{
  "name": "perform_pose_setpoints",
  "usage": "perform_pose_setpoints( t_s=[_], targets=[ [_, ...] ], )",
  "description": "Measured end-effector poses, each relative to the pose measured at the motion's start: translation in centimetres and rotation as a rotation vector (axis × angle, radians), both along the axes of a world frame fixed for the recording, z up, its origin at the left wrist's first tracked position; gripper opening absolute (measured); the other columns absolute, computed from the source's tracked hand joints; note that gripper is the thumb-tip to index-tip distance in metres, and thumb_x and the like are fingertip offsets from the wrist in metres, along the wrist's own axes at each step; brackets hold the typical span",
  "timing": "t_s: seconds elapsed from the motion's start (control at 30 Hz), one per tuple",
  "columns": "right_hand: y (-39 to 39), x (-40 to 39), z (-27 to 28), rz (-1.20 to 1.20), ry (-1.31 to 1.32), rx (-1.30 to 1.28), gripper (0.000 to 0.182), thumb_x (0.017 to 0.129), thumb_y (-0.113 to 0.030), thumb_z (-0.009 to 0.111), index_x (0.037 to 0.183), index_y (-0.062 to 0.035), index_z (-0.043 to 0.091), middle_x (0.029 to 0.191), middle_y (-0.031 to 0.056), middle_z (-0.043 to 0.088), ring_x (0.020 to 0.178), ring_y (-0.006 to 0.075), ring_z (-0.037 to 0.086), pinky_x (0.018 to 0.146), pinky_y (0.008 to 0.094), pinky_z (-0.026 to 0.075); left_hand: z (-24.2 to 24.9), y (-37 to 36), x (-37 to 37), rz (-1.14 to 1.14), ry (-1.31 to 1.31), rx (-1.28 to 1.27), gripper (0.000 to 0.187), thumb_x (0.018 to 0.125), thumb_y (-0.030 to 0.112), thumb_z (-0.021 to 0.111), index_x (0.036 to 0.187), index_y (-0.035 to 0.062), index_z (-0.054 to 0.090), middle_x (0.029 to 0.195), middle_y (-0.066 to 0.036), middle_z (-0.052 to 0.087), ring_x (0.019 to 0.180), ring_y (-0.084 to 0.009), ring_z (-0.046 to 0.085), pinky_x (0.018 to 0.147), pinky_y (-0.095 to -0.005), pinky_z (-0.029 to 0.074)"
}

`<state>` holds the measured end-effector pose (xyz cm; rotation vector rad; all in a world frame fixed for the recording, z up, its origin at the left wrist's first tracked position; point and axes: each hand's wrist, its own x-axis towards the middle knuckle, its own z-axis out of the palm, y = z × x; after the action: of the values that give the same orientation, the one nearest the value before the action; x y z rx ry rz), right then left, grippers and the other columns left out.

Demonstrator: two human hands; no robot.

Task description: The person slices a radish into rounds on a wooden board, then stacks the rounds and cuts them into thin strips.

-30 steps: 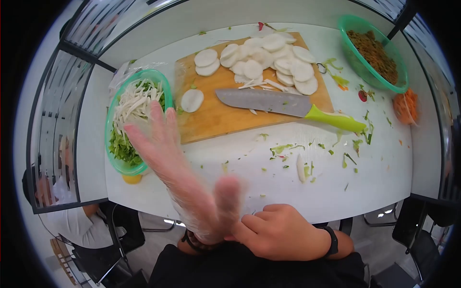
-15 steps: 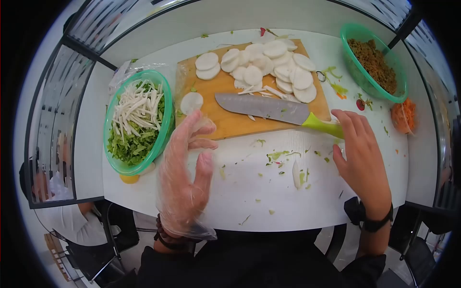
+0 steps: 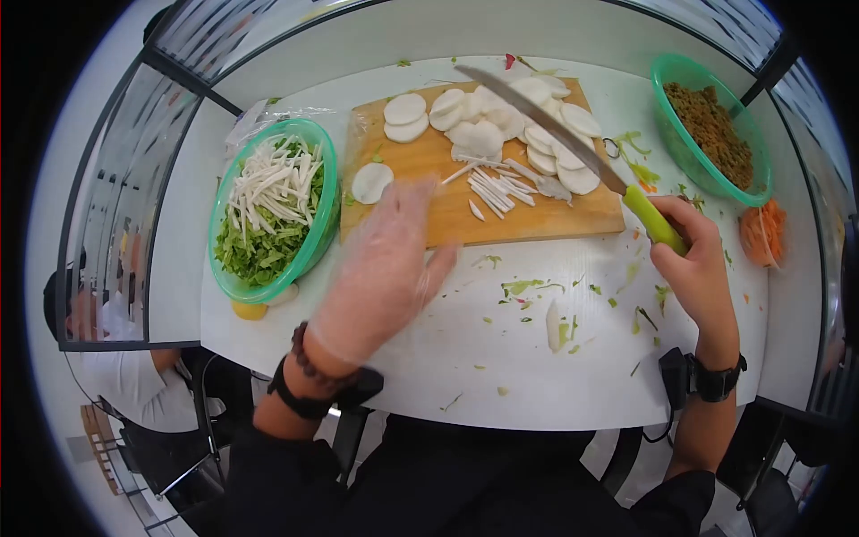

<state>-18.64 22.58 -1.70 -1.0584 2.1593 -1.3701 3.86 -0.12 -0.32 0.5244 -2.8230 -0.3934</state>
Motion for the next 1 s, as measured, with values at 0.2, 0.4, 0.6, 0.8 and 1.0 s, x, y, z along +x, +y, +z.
perform_pose_setpoints(
  t_s=[0.2, 0.4, 0.6, 0.8, 1.0],
  targets=[
    [0.9, -0.1, 0.0, -0.126, -0.24, -0.015, 0.038, 0.077, 0.0, 0.056, 0.114, 0.0038, 0.063, 0.084, -0.0002, 0.06, 0.07, 0.0057, 0.053, 0.063, 0.0202, 0.042, -1.9, -0.8, -4.6, -0.049, 0.005, -0.033, 0.052, 0.087, 0.018, 0.066, 0.129, -0.002, 0.043, 0.113, -0.027, 0.05, 0.109, -0.0425, 0.05, 0.091, -0.0437, 0.044],
    [0.7, 0.8, 0.3, -0.131, -0.304, -0.016, 0.035, 0.078, -0.002, 0.057, 0.111, 0.0032, 0.064, 0.079, -0.0011, 0.058, 0.062, 0.0038, 0.048, 0.054, 0.0202, 0.037, -2.7, 1.6, -6.9, -0.102, 0.128, 0.015, 0.038, 0.084, 0.009, 0.064, 0.12, -0.0009, 0.054, 0.107, -0.02, 0.056, 0.092, -0.0393, 0.059, 0.078, -0.0434, 0.049],
    [0.5, 1.4, 0.0, -0.108, -0.31, -0.028, 0.034, 0.076, -0.002, 0.058, 0.109, 0.0048, 0.063, 0.079, -0.0002, 0.058, 0.069, 0.0061, 0.052, 0.062, 0.0219, 0.041, -2.5, 1.4, -8.2, -0.143, 0.223, 0.0, 0.034, 0.085, 0.006, 0.063, 0.117, -0.0001, 0.055, 0.108, -0.019, 0.057, 0.087, -0.0389, 0.06, 0.074, -0.042, 0.05],
    [0.5, 1.3, 0.2, -0.142, -0.396, -0.08, 0.031, 0.078, -0.003, 0.056, 0.108, 0.0026, 0.063, 0.079, 0.0005, 0.06, 0.061, 0.0036, 0.051, 0.046, 0.0187, 0.037, 1.0, -2.3, -3.6, 0.0, 0.038, -0.394, 0.04, 0.086, 0.008, 0.061, 0.125, 0.0021, 0.053, 0.108, -0.021, 0.06, 0.092, -0.0377, 0.061, 0.082, -0.0418, 0.05],
    [0.2, 1.4, 0.1, -0.165, -0.42, -0.121, 0.031, 0.078, -0.003, 0.055, 0.107, 0.0033, 0.063, 0.078, 0.0006, 0.059, 0.059, 0.0033, 0.049, 0.044, 0.0183, 0.036, -1.5, -4.6, -2.8, 0.125, -0.264, -0.43, 0.039, 0.086, 0.009, 0.061, 0.123, -0.0001, 0.053, 0.102, -0.023, 0.061, 0.094, -0.0395, 0.06, 0.081, -0.0459, 0.05]
  ],
)
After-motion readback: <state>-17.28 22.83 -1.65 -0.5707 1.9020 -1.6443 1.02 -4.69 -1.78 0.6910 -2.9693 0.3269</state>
